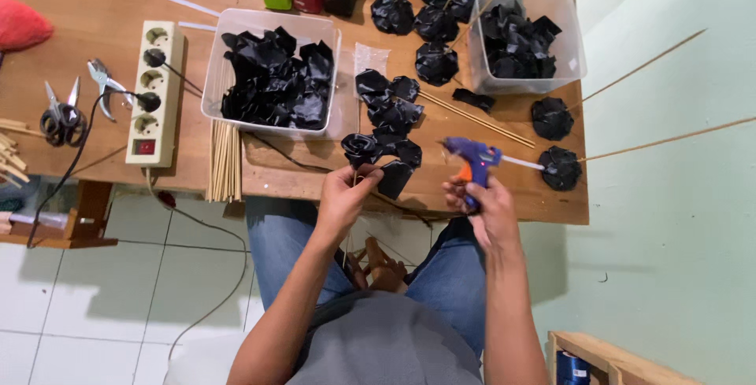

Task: The person sits at a wooden table and uses a hot glue gun to attach black fabric petals to a wooden stick, forming a rose shape. They repeatedly pick up petals, apply glue, and press them onto the growing flower structure.

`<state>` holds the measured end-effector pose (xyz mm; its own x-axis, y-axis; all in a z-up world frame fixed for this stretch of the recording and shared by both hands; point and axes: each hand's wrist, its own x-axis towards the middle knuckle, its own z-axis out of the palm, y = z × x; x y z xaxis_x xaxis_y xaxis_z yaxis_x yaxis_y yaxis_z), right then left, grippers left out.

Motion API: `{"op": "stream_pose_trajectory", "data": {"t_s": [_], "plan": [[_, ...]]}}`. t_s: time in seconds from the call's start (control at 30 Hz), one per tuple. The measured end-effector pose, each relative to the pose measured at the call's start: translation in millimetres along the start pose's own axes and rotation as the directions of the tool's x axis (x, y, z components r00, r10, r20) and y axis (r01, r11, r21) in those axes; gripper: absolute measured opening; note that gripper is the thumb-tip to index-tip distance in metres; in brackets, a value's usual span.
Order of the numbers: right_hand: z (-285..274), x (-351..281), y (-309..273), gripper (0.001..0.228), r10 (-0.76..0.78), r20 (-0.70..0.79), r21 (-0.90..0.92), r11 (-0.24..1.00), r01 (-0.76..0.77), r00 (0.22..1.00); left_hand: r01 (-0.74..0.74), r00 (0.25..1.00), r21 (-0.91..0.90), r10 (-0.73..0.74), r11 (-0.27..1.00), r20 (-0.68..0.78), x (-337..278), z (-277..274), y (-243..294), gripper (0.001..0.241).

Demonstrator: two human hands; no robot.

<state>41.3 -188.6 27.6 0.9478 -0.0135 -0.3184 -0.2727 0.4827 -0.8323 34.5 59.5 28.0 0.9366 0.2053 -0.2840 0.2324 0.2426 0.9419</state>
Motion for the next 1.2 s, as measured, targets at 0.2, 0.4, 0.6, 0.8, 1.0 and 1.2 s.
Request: {"op": "stream_pose_trajectory", "data": {"t_s": [0.2, 0.4, 0.6, 0.8, 1.0, 1.2], "plan": [[4, -36, -1, 0.056, -0.111, 0.333, 0.133, 0.989, 0.070, 0.936, -0.019, 0.999, 0.006, 0.019, 1.000, 0.026, -2, -3, 0, 0.007], [11, -51, 5, 0.055, -0.232, 0.207, -0.141, 0.954, 0.263, 0.950, -0.113, 0.993, 0.108, 0.109, 0.988, 0.046, -16, 4, 25, 0.002], [11, -64, 25, 0.034, -0.281, 0.165, -0.452, 0.830, 0.325, 0.946, -0.198, 0.980, 0.264, 0.185, 0.944, 0.072, -20, 0, 29, 0.002], [29, -62, 22, 0.031, -0.362, 0.249, -0.587, 0.681, 0.437, 0.898, -0.267, 0.964, 0.315, 0.249, 0.911, 0.098, -27, 1, 38, 0.013], [28, -63, 20, 0.037, -0.390, 0.293, -0.671, 0.567, 0.478, 0.873, -0.317, 0.948, 0.365, 0.297, 0.875, 0.112, -25, 0, 28, 0.021], [28, -62, 21, 0.038, -0.398, 0.321, -0.665, 0.552, 0.504, 0.860, -0.306, 0.952, 0.343, 0.290, 0.888, 0.099, -30, 1, 34, 0.021]]}}
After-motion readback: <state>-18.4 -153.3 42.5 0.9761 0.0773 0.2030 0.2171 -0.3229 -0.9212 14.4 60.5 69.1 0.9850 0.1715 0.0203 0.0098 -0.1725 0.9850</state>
